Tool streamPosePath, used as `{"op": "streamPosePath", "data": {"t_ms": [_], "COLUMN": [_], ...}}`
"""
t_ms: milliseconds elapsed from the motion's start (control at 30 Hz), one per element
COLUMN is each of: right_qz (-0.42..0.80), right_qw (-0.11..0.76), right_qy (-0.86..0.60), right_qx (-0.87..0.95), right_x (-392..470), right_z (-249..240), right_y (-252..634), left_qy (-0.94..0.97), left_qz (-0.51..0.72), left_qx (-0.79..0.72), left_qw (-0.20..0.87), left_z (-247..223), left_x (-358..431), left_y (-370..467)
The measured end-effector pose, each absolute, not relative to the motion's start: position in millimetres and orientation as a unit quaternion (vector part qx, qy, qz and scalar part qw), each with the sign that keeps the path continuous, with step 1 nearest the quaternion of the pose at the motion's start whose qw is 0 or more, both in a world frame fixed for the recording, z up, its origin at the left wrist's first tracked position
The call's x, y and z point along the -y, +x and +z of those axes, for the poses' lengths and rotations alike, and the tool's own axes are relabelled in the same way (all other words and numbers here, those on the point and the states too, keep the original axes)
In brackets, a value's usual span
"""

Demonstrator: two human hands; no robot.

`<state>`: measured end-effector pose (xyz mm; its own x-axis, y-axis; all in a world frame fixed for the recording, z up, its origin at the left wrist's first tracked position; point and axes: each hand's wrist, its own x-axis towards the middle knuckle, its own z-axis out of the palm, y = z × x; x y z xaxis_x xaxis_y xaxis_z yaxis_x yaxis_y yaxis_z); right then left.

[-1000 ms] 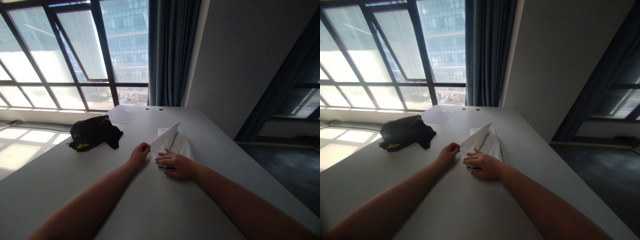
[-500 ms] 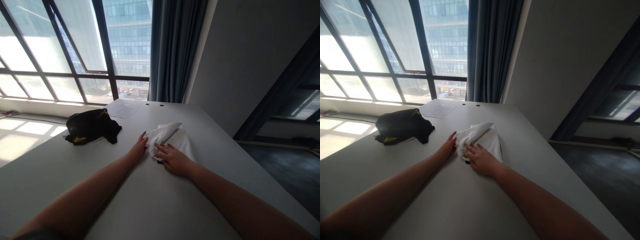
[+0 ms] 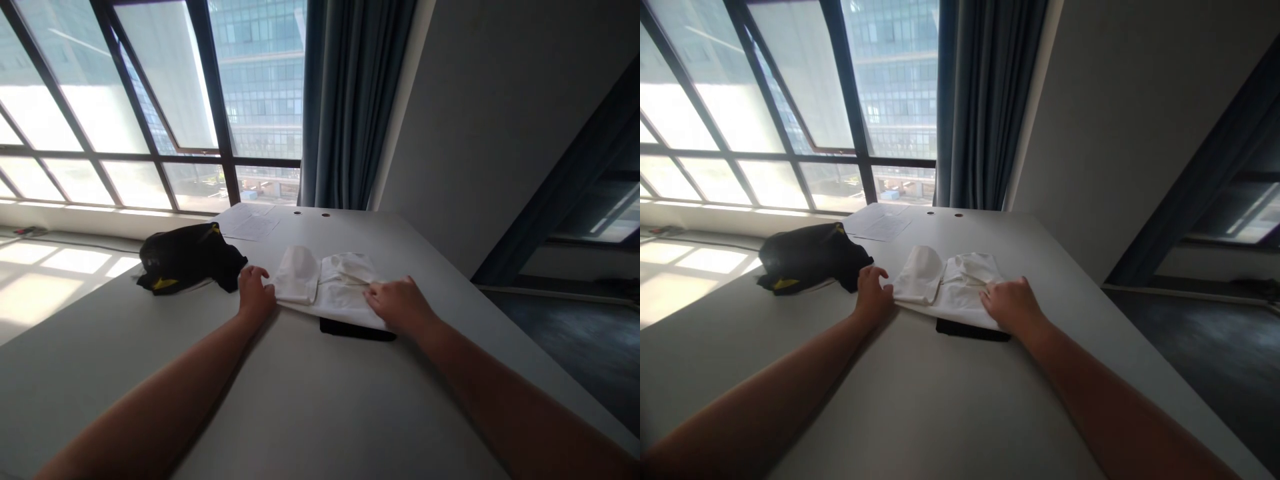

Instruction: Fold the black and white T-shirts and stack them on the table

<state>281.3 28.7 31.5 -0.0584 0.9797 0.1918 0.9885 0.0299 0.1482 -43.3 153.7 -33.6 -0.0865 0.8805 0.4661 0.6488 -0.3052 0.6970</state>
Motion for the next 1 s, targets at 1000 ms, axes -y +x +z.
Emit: {"op": "streamPosePath", "data": {"t_ms": [1000], "right_qz": [0.196], "right_qw": [-0.117], "right_qy": [-0.369], "right_qx": [0.901], "right_x": [47.3], "right_z": [63.1], "right_y": [193.2], "left_qy": [0.946], "left_qz": [0.012], "left_qx": [-0.323], "left_qw": [0.004], "left_z": [16.8], "left_x": [-84.0], "left_y": [0.2]}}
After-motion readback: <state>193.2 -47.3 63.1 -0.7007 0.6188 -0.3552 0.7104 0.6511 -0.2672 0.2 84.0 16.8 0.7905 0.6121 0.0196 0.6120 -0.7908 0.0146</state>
